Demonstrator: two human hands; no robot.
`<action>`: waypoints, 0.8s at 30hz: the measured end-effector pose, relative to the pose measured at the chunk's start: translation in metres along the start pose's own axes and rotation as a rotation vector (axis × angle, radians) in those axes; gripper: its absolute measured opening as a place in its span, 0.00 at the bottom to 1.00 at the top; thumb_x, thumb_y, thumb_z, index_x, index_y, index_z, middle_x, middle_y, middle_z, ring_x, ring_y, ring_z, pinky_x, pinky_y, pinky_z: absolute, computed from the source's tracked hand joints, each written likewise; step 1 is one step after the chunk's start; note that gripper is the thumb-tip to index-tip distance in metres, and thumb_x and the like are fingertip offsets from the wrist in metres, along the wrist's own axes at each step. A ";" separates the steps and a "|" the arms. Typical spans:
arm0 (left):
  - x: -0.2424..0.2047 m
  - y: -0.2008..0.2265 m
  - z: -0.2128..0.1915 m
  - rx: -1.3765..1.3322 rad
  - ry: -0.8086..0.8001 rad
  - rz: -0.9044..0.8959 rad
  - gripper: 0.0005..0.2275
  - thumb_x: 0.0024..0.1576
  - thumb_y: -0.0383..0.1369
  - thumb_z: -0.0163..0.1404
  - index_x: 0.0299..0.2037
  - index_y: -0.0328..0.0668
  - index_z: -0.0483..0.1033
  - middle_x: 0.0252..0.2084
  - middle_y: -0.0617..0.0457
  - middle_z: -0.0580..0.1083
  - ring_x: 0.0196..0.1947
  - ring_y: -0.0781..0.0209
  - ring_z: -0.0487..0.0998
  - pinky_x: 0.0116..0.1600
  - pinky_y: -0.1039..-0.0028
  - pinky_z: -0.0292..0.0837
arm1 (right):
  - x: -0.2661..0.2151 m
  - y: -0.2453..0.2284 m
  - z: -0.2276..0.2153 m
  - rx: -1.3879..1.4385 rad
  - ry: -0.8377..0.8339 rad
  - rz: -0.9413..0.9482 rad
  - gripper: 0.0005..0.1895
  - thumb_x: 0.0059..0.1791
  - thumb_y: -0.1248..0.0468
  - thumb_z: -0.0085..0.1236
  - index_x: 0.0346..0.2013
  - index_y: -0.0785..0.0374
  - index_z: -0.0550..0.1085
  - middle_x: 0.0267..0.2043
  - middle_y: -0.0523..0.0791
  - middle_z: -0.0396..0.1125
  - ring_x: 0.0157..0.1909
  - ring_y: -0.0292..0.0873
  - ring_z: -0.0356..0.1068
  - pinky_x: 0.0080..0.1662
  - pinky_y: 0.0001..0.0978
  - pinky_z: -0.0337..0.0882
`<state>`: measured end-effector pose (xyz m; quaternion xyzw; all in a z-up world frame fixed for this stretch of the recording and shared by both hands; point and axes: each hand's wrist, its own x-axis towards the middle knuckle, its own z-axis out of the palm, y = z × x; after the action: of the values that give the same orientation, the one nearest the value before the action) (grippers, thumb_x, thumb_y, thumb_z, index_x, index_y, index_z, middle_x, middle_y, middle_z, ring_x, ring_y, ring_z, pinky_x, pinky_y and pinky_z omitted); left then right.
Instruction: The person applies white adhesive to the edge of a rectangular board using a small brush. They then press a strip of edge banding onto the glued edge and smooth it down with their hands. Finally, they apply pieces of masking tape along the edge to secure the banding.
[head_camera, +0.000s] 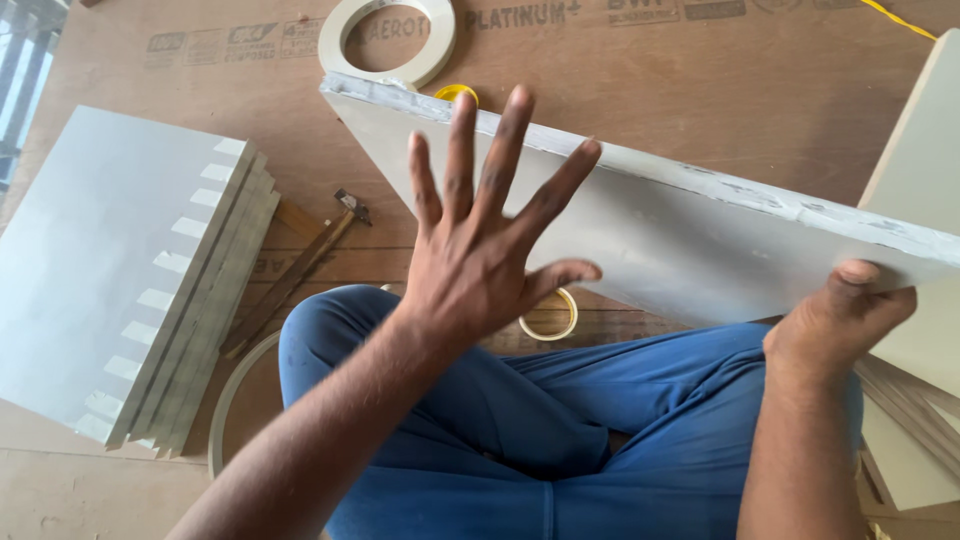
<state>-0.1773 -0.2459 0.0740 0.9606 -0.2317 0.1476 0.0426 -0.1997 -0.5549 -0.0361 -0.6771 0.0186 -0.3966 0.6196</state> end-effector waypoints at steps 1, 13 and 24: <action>0.007 -0.006 -0.005 0.010 -0.026 0.006 0.39 0.55 0.75 0.34 0.77 0.80 0.51 0.79 0.46 0.31 0.78 0.35 0.26 0.73 0.28 0.16 | 0.000 -0.001 -0.001 -0.003 -0.003 0.002 0.43 0.51 0.29 0.61 0.47 0.69 0.67 0.49 0.43 0.64 0.55 0.38 0.67 0.60 0.35 0.73; -0.020 -0.183 -0.033 0.280 -0.090 -0.336 0.31 0.63 0.62 0.49 0.72 0.58 0.68 0.84 0.42 0.40 0.81 0.32 0.30 0.74 0.27 0.22 | -0.003 -0.004 0.003 0.005 -0.087 -0.007 0.44 0.54 0.29 0.57 0.52 0.72 0.66 0.55 0.49 0.67 0.58 0.44 0.73 0.63 0.43 0.78; 0.010 -0.075 0.047 0.070 0.257 -0.421 0.46 0.60 0.70 0.49 0.79 0.63 0.36 0.79 0.40 0.28 0.78 0.33 0.24 0.76 0.27 0.24 | -0.002 -0.001 0.003 0.003 -0.090 -0.012 0.48 0.54 0.29 0.56 0.61 0.72 0.60 0.61 0.52 0.62 0.65 0.46 0.70 0.67 0.45 0.77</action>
<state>-0.1218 -0.1909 0.0310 0.9619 -0.0140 0.2642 0.0684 -0.1998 -0.5512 -0.0356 -0.6935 -0.0138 -0.3696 0.6183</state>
